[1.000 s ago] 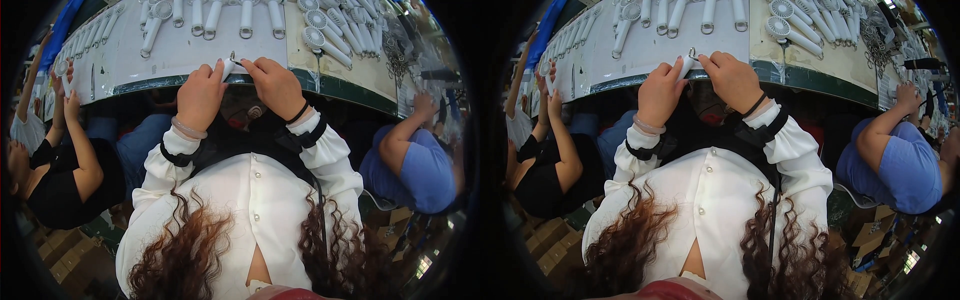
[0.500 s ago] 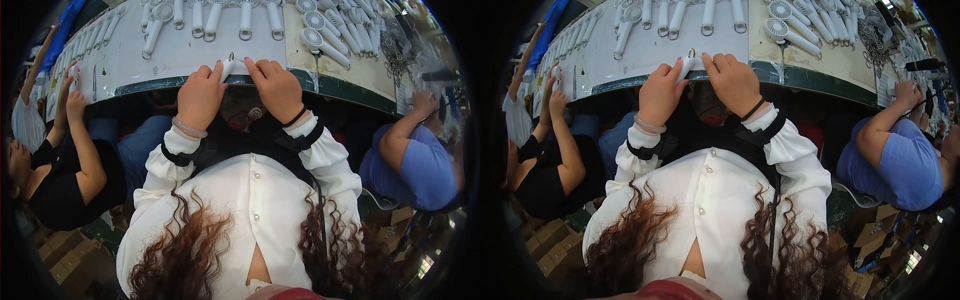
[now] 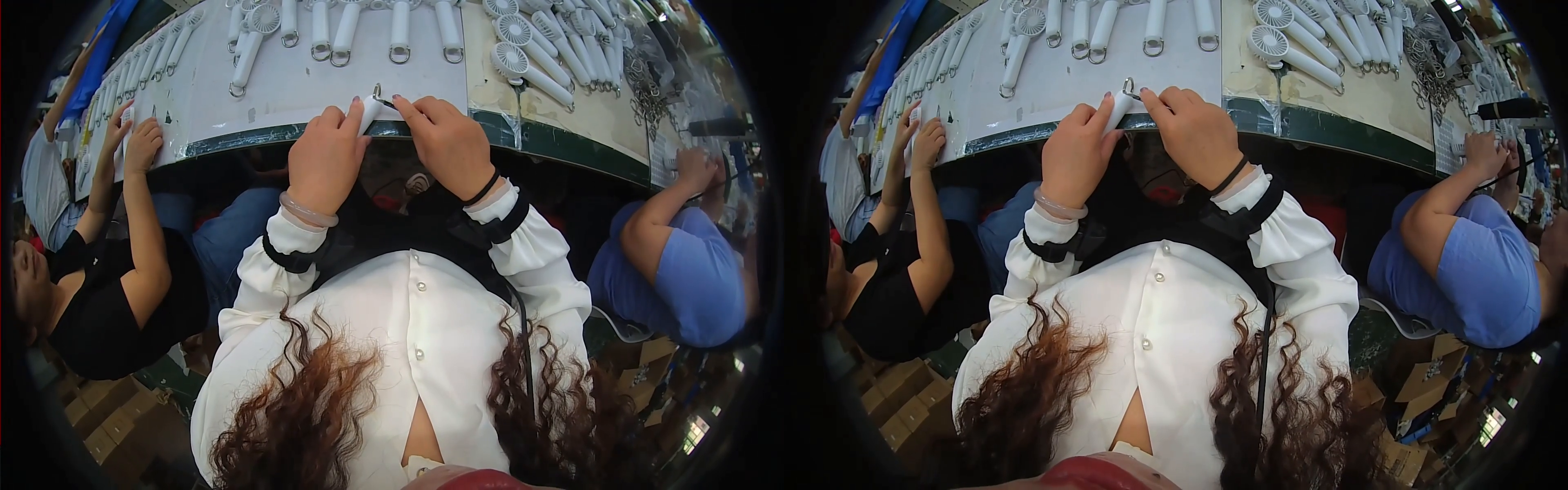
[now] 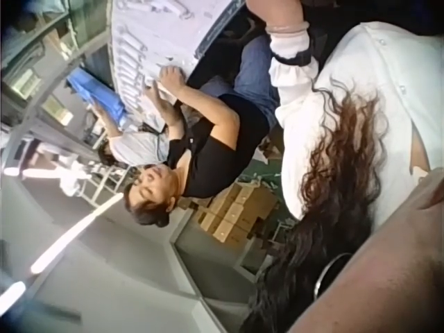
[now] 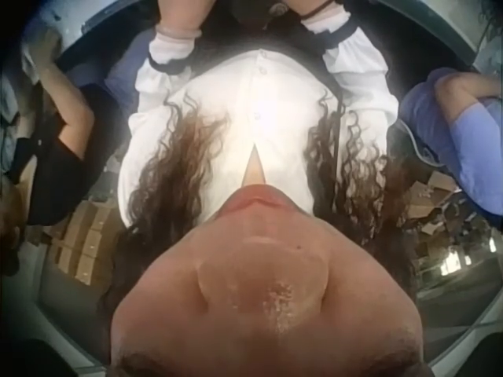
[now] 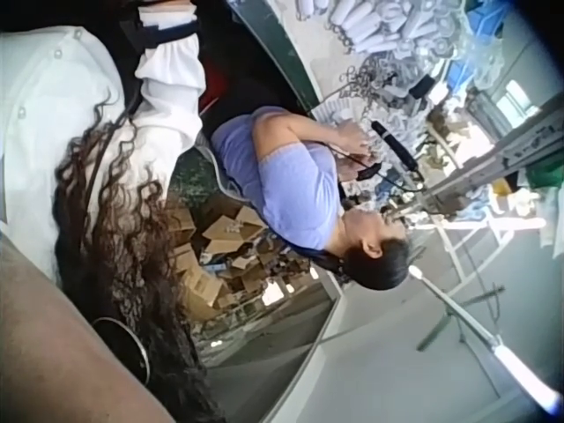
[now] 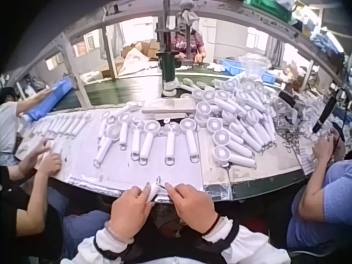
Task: The person picks up a handheld fan, scrapes the plastic edges with a metal tool, and presses it into a machine. They then pick up a small plastic piece, scrape it, and fit it onto the fan before placing it on the table.
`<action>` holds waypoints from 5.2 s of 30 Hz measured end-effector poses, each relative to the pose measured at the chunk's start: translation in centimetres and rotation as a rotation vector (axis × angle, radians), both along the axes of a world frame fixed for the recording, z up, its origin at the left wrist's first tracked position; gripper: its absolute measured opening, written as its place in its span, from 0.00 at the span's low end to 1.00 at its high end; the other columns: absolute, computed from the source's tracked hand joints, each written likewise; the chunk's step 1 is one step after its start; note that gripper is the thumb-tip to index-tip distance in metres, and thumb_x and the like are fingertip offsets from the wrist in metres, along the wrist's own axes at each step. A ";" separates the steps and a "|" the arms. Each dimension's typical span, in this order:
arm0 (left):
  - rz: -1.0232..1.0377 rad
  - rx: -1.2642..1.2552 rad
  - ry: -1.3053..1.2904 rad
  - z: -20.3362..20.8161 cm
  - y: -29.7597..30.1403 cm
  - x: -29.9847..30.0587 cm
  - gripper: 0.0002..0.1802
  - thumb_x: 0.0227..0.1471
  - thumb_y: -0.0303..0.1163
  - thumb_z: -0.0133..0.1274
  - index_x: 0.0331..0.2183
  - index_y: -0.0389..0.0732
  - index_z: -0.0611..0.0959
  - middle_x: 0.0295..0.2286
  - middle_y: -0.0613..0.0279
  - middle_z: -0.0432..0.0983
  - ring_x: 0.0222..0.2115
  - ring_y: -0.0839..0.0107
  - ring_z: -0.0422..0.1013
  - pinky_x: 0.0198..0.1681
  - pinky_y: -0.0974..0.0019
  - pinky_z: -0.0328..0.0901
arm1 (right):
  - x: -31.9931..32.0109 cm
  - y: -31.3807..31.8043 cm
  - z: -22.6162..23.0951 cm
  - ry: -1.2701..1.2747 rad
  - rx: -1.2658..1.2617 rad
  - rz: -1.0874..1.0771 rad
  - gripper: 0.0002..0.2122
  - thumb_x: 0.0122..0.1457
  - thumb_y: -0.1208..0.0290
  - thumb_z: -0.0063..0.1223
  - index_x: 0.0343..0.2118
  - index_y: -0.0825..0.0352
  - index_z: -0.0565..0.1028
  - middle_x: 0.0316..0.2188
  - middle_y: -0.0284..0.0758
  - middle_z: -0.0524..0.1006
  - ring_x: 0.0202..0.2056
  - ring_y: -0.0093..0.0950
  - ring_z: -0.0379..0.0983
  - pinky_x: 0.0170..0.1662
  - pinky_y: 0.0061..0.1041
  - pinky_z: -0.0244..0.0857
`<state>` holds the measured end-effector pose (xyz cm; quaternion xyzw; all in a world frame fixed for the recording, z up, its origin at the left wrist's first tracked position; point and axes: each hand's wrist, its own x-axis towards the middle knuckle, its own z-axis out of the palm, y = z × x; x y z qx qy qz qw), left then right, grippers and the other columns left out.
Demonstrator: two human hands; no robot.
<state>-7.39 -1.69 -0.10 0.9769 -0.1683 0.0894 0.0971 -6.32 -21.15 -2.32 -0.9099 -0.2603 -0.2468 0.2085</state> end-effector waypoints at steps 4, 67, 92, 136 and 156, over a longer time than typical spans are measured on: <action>-0.014 0.006 -0.004 0.2 0.2 0.2 0.27 0.46 0.34 0.61 0.50 0.43 0.75 0.32 0.61 0.72 0.33 0.63 0.73 0.31 0.63 0.70 | 0.5 -0.2 0.3 0.044 0.014 0.026 0.16 0.52 0.78 0.53 0.45 0.60 0.76 0.29 0.30 0.74 0.30 0.29 0.73 0.29 0.25 0.69; -0.130 -0.538 -0.030 -0.6 -2.1 8.1 0.24 0.56 0.49 0.52 0.31 0.34 0.80 0.21 0.53 0.77 0.22 0.56 0.73 0.26 0.59 0.65 | 5.8 -3.8 -2.4 0.617 1.086 -0.011 0.12 0.63 0.73 0.47 0.48 0.70 0.73 0.34 0.32 0.77 0.25 0.14 0.66 0.31 0.14 0.64; -0.131 -0.478 -0.037 -1.9 -1.5 7.9 0.31 0.46 0.61 0.58 0.24 0.38 0.76 0.14 0.64 0.70 0.15 0.64 0.69 0.20 0.64 0.62 | 5.2 -3.6 -3.0 0.559 0.981 0.015 0.17 0.61 0.76 0.49 0.53 0.69 0.69 0.35 0.32 0.78 0.31 0.16 0.72 0.33 0.15 0.69; -0.141 -0.348 0.051 -0.5 -1.8 8.1 0.30 0.53 0.57 0.53 0.26 0.34 0.77 0.21 0.54 0.75 0.23 0.58 0.72 0.27 0.60 0.65 | 5.2 -3.6 -3.2 0.537 0.911 -0.018 0.16 0.60 0.76 0.50 0.52 0.69 0.70 0.33 0.30 0.78 0.29 0.15 0.72 0.32 0.15 0.67; -0.170 -0.380 0.084 -0.5 -1.6 8.1 0.30 0.51 0.56 0.56 0.23 0.34 0.81 0.17 0.57 0.73 0.18 0.62 0.69 0.24 0.64 0.62 | 5.5 -3.7 -3.5 0.526 0.893 -0.012 0.16 0.61 0.76 0.50 0.52 0.69 0.70 0.34 0.32 0.78 0.31 0.16 0.73 0.33 0.16 0.68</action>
